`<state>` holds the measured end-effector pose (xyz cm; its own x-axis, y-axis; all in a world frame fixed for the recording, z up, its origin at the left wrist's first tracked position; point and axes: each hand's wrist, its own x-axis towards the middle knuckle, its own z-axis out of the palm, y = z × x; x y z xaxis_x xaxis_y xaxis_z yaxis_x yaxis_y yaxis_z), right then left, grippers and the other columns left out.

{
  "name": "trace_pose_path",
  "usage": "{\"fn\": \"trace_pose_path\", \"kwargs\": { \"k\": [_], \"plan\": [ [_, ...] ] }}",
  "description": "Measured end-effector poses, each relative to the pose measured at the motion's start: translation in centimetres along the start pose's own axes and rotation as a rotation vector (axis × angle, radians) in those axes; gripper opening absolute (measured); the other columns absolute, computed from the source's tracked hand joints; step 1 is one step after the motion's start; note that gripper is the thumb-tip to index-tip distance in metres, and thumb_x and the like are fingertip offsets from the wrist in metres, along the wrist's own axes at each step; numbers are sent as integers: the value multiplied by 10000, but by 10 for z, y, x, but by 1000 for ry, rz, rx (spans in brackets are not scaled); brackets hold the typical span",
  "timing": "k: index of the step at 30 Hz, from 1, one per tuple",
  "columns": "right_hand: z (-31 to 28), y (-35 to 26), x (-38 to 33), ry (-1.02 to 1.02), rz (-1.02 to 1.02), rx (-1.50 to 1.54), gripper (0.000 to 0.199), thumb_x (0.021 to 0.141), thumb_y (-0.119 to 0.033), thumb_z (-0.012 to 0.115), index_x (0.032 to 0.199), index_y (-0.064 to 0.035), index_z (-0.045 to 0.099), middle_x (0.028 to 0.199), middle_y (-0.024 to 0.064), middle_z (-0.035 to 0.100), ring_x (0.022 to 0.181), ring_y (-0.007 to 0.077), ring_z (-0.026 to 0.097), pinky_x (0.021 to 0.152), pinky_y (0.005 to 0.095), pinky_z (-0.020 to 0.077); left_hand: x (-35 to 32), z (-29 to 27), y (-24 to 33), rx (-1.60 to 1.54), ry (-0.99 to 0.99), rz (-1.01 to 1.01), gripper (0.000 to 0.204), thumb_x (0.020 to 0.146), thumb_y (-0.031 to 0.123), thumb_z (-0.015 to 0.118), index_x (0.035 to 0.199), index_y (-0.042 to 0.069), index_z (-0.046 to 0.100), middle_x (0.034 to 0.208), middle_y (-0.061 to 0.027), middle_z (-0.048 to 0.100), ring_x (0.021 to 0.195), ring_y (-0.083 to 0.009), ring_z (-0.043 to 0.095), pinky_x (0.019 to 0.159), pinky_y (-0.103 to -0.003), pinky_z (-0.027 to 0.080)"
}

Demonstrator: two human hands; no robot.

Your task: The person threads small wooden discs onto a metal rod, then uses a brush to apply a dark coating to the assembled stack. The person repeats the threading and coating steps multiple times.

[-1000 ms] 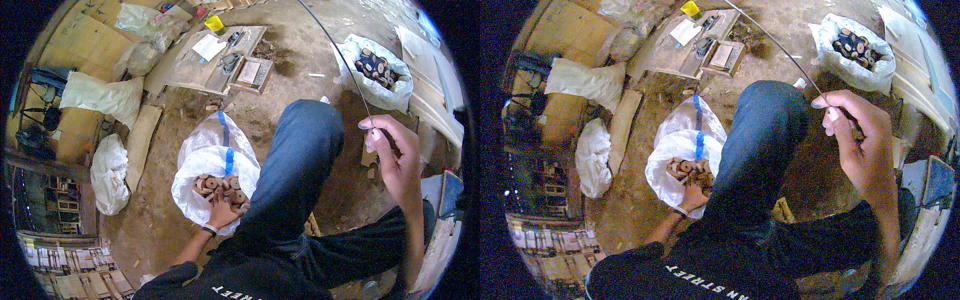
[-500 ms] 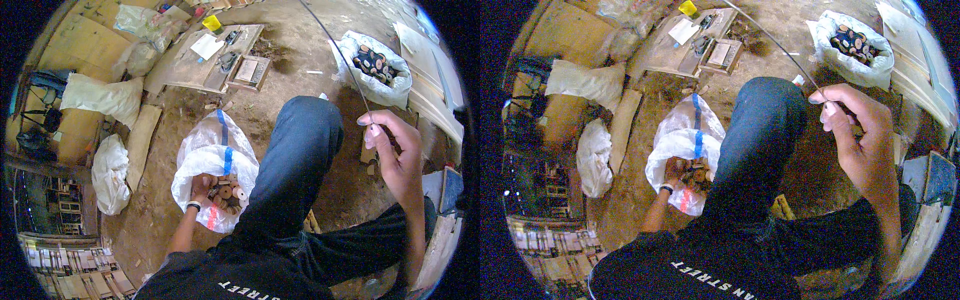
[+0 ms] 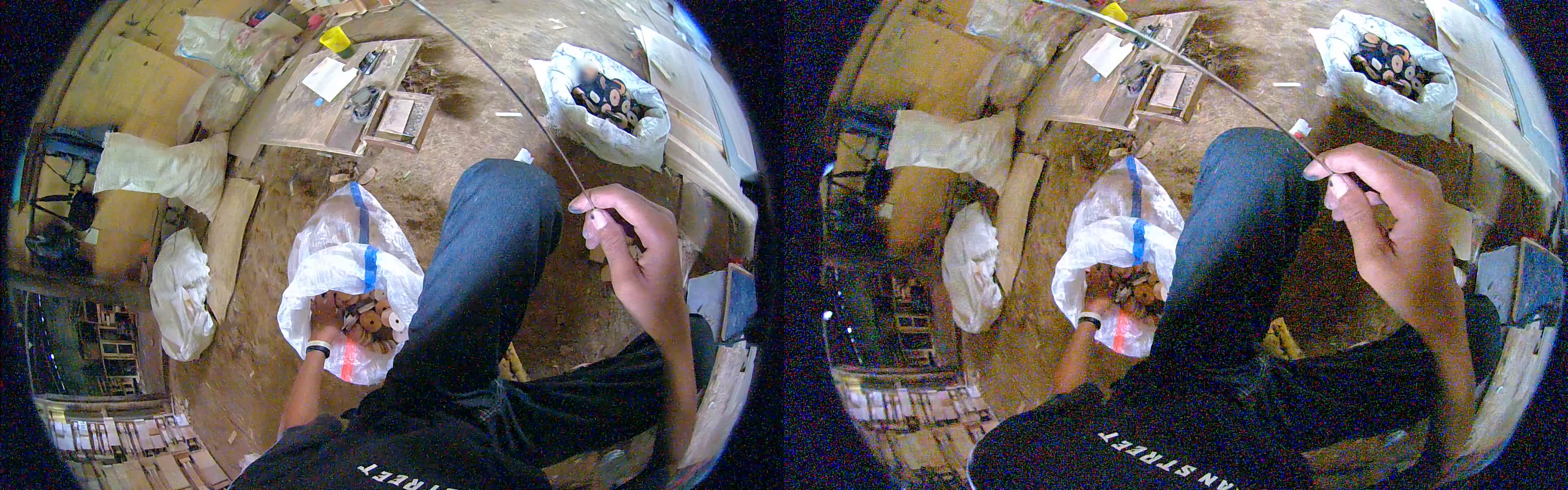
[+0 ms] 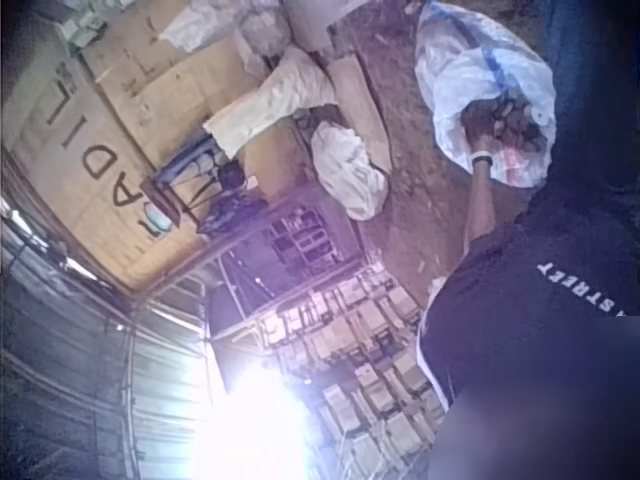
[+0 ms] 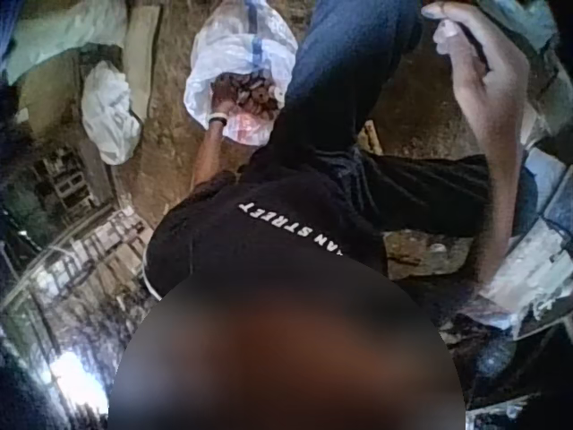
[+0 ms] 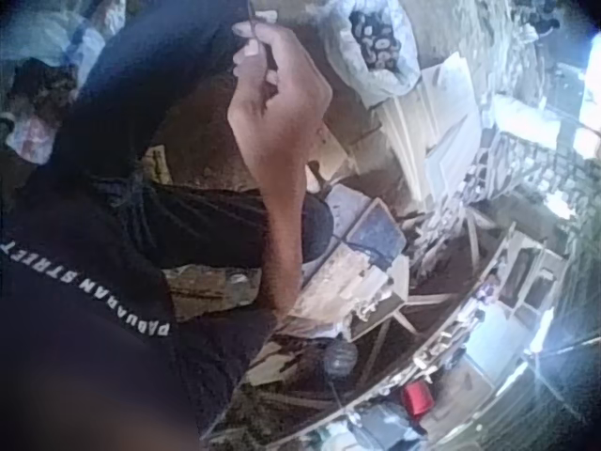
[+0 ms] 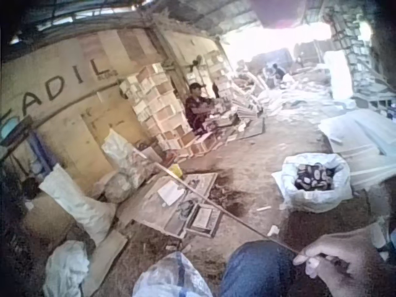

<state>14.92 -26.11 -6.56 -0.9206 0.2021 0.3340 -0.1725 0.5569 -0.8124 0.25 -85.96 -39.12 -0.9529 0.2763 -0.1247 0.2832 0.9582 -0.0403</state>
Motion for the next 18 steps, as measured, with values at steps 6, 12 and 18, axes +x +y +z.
{"fn": "trace_pose_path", "kwargs": {
  "k": [6, 12, 18],
  "plan": [
    [-3, 2, 0, 0, -26, 12, 139, 980, -52, 567, 1041, -6, 684, 888, 89, 727, 736, 159, 686, 661, 297, 543, -25, -29, 23, -389, 110, -70, 529, 864, 166, 734, 1329, 8, 535, 1318, -274, 586, 1256, -440, 533, 1025, -491, 462],
    [-1, 1, 1, -37, -20, -14, 133, 982, -43, 564, 1037, 6, 676, 889, 107, 724, 727, 178, 686, 668, 317, 547, 9, 3, 11, -398, 191, -232, 407, 900, 248, 657, 1222, 2, 627, 1233, -277, 644, 1209, -467, 559, 1051, -528, 413],
    [-3, 0, 0, -62, -22, 20, 145, 970, -7, 543, 1039, 19, 668, 897, 128, 720, 730, 201, 688, 692, 318, 548, 15, 51, 25, -38, 58, -139, 389, 939, 256, 608, 1247, 17, 610, 1281, -256, 632, 1219, -444, 550, 1078, -498, 413]
  ]
}}
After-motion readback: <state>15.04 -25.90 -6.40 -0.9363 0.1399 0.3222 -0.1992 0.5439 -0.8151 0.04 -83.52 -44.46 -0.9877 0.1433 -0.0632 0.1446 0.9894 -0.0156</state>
